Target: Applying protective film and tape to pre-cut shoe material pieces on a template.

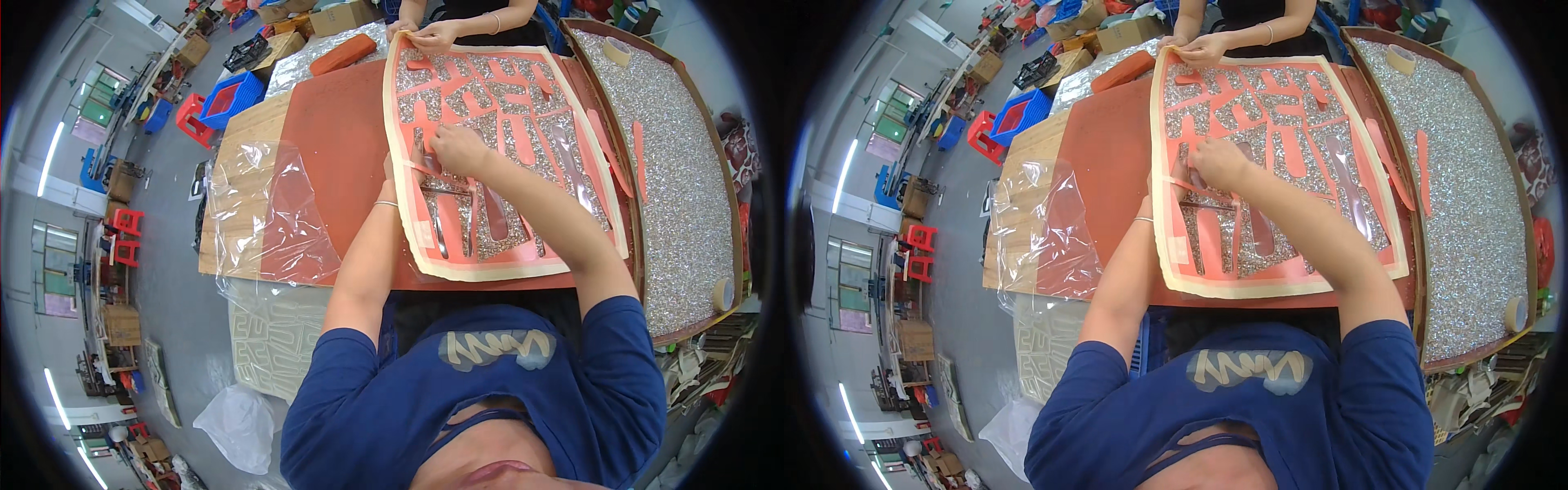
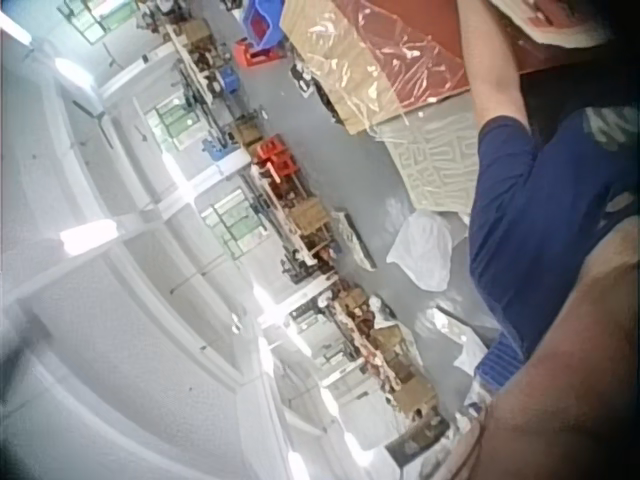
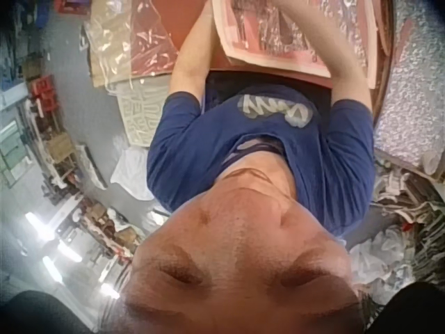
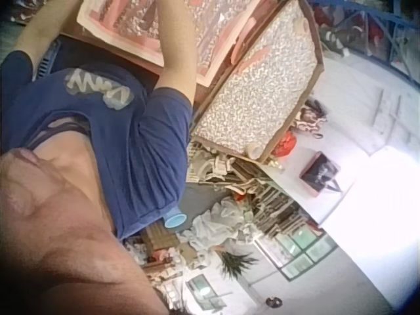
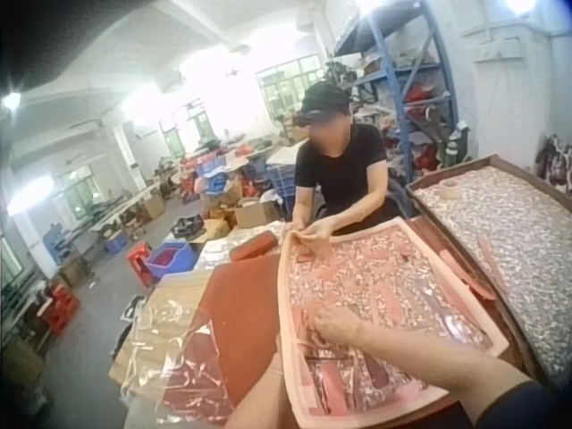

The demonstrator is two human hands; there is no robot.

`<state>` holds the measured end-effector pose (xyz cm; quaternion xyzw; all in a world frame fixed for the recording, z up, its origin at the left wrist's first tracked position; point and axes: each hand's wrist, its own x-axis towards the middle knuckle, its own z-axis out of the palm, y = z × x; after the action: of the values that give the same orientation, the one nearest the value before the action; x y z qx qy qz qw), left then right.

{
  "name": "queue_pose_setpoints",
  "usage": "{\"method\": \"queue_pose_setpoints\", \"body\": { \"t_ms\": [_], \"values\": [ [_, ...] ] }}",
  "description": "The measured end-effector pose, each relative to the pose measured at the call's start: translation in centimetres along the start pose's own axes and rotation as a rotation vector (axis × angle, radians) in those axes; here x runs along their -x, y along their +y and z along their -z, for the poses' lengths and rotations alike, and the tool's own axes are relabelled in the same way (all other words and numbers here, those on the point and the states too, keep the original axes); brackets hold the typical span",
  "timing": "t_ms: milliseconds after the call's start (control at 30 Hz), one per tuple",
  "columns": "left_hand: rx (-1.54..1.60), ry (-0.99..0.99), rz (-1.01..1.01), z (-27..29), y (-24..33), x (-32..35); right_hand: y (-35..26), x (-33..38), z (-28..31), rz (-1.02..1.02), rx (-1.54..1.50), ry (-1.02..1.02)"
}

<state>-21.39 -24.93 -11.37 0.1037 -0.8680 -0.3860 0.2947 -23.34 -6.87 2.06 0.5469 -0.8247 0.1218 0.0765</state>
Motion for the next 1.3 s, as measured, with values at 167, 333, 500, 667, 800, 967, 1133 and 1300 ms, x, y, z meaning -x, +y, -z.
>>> {"method": "queue_pose_setpoints", "body": {
  "t_ms": [167,333,500,667,800,967,1133,1300],
  "values": [
    [0.024,0.021,0.066,2.0,-0.8,0.9,-2.8,-2.0,1.0,-0.29,-0.093,-0.385],
    [0.065,0.03,0.11,1.6,0.4,3.1,-2.1,-3.7,-2.1,-0.265,0.13,0.13],
    [0.116,0.026,0.158,0.8,1.0,4.3,0.5,-6.4,-2.2,-0.389,-0.458,-0.134],
    [0.375,0.115,0.153,-1.2,-0.7,4.6,-5.9,-4.8,4.2,-0.411,-0.284,-0.281],
    [0.281,-0.001,0.021,0.3,-9.3,3.2,-8.8,-6.9,2.2,-0.288,-0.161,-0.392],
    [-0.645,-0.387,0.068,0.4,8.1,2.3,-0.1,-1.1,5.0,-0.366,0.007,-0.406],
    [-0.668,-0.324,0.264,6.1,10.6,1.7,2.8,0.9,12.0,-0.521,-0.026,-0.311],
    [-0.646,-0.354,0.264,6.7,11.4,-0.1,7.7,3.7,12.8,-0.666,-0.346,-0.345]
  ]
}}
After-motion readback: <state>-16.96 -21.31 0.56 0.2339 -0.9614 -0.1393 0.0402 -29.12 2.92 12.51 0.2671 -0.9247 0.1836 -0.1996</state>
